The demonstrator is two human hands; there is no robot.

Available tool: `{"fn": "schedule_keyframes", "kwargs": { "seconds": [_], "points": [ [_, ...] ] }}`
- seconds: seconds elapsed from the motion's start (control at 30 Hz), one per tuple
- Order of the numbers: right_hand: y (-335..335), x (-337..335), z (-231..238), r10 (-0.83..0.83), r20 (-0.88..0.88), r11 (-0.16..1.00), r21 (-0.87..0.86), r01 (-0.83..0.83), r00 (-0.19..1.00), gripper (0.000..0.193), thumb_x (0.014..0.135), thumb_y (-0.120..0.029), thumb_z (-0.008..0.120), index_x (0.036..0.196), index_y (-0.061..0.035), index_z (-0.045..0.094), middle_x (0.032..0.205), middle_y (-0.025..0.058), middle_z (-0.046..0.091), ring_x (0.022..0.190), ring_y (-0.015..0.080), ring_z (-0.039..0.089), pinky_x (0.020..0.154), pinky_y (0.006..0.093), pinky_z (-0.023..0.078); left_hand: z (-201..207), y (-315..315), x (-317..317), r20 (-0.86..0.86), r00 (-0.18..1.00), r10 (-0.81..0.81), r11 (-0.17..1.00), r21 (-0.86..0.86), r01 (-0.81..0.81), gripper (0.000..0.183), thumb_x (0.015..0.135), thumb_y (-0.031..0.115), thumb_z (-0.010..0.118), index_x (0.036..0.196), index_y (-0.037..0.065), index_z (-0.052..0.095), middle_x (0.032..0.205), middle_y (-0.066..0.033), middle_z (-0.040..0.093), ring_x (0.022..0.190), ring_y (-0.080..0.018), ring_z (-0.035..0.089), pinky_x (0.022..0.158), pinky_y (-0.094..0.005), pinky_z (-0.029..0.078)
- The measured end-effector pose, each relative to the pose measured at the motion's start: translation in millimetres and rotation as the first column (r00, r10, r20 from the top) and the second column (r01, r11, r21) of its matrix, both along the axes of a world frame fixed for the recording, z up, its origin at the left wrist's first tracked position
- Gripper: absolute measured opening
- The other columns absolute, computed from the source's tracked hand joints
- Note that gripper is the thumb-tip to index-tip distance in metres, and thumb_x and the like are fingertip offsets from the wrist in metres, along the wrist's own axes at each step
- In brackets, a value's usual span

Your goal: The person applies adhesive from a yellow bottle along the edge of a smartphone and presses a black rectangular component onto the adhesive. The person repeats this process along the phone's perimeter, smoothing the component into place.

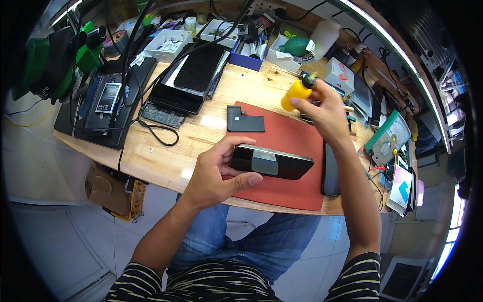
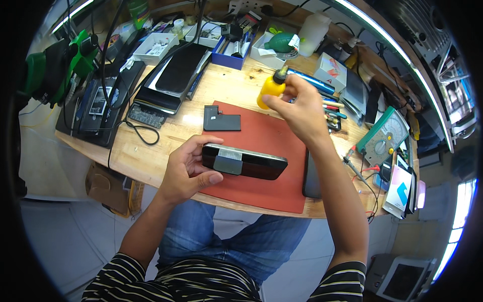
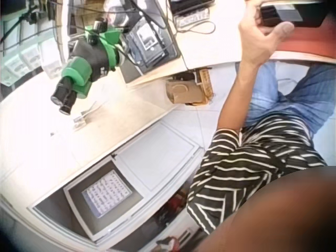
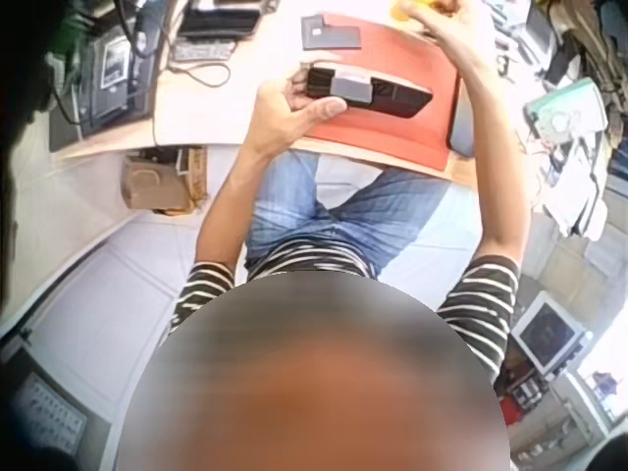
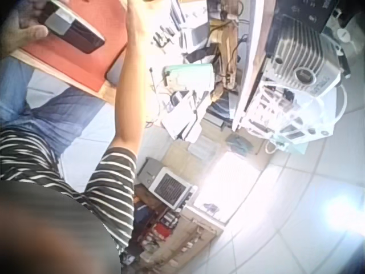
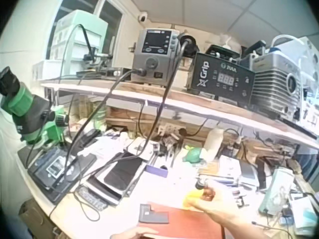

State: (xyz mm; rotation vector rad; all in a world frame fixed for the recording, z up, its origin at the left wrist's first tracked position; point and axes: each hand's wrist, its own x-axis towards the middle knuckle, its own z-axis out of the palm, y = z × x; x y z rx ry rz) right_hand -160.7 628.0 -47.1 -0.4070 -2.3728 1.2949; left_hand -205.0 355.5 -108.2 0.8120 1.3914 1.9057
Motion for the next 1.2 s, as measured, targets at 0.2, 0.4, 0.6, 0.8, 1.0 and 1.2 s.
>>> {"fn": "schedule_keyframes", "kwargs": {
  "seconds": [0.2, 0.4, 0.6, 0.8, 1.0, 1.2],
  "points": [
    [-8.2, 85.3, 45.0, 0.187, 0.076, 0.982, 0.024, -0.189, 0.979, 0.046, 0.082, -0.041, 0.080, 0.102, -0.0006, 0.075, 0.083, 0.0001, 0.067, 0.076, 0.0102, 0.058, 0.073, 0.0295, 0.044, 0.5, 3.2, 1.7, 0.006, 1.000, 0.026, 0.999, 0.024, -0.026, 0.061, 0.088, 0.018, 0.088, 0.135, -0.004, 0.056, 0.118, -0.0158, 0.071, 0.107, -0.0184, 0.073, 0.090, -0.0304, 0.063],
    [-19.4, 118.0, 57.3, 0.300, 0.315, 0.954, -0.108, -0.280, 0.900, 0.046, 0.079, -0.039, 0.078, 0.104, -0.0006, 0.078, 0.080, 0.0045, 0.069, 0.077, 0.0153, 0.061, 0.071, 0.0319, 0.045, 0.6, 2.4, 1.2, 0.018, 0.999, 0.036, 0.999, -0.016, -0.035, 0.057, 0.087, 0.015, 0.087, 0.129, -0.005, 0.055, 0.117, -0.0172, 0.071, 0.107, -0.0192, 0.073, 0.090, -0.0324, 0.064],
    [-18.6, 108.6, 58.8, 0.354, 0.407, 0.934, -0.102, -0.343, 0.842, 0.044, 0.080, -0.038, 0.075, 0.101, 0.0005, 0.077, 0.079, 0.0072, 0.069, 0.074, 0.0163, 0.063, 0.070, 0.0322, 0.048, 3.0, 2.5, 0.8, 0.000, 1.000, 0.027, 0.999, -0.021, -0.027, 0.054, 0.086, 0.013, 0.086, 0.125, -0.006, 0.054, 0.112, -0.0168, 0.072, 0.106, -0.0203, 0.074, 0.090, -0.0337, 0.064],
    [-19.4, 100.5, 66.7, 0.360, 0.493, 0.930, -0.117, -0.350, 0.792, 0.044, 0.081, -0.039, 0.075, 0.099, 0.0009, 0.077, 0.075, 0.0054, 0.069, 0.070, 0.0146, 0.064, 0.067, 0.0307, 0.049, 4.0, -0.3, 1.5, -0.027, 0.999, 0.025, 1.000, -0.006, -0.025, 0.054, 0.085, 0.014, 0.087, 0.124, -0.004, 0.054, 0.112, -0.0164, 0.072, 0.106, -0.0201, 0.074, 0.092, -0.0345, 0.064],
    [-20.4, 92.2, 63.2, 0.317, 0.507, 0.927, 0.015, -0.376, 0.802, 0.043, 0.080, -0.040, 0.071, 0.093, 0.0001, 0.077, 0.072, 0.0077, 0.068, 0.069, 0.0172, 0.062, 0.066, 0.0328, 0.048, 3.4, -0.9, 1.9, -0.036, 0.999, 0.019, 1.000, -0.015, -0.019, 0.054, 0.084, 0.016, 0.087, 0.123, -0.003, 0.054, 0.111, -0.0152, 0.073, 0.106, -0.0199, 0.074, 0.093, -0.0351, 0.064],
    [-20.7, 92.4, 64.3, 0.310, 0.502, 0.931, 0.013, -0.365, 0.807, 0.040, 0.078, -0.036, 0.071, 0.090, 0.0012, 0.076, 0.071, 0.0092, 0.066, 0.067, 0.0174, 0.059, 0.065, 0.0332, 0.048, 3.1, -0.7, 1.2, -0.046, 0.999, 0.013, 1.000, -0.013, -0.013, 0.055, 0.086, 0.017, 0.088, 0.125, -0.002, 0.054, 0.112, -0.0162, 0.073, 0.107, -0.0204, 0.074, 0.092, -0.0354, 0.064]
  ]
}}
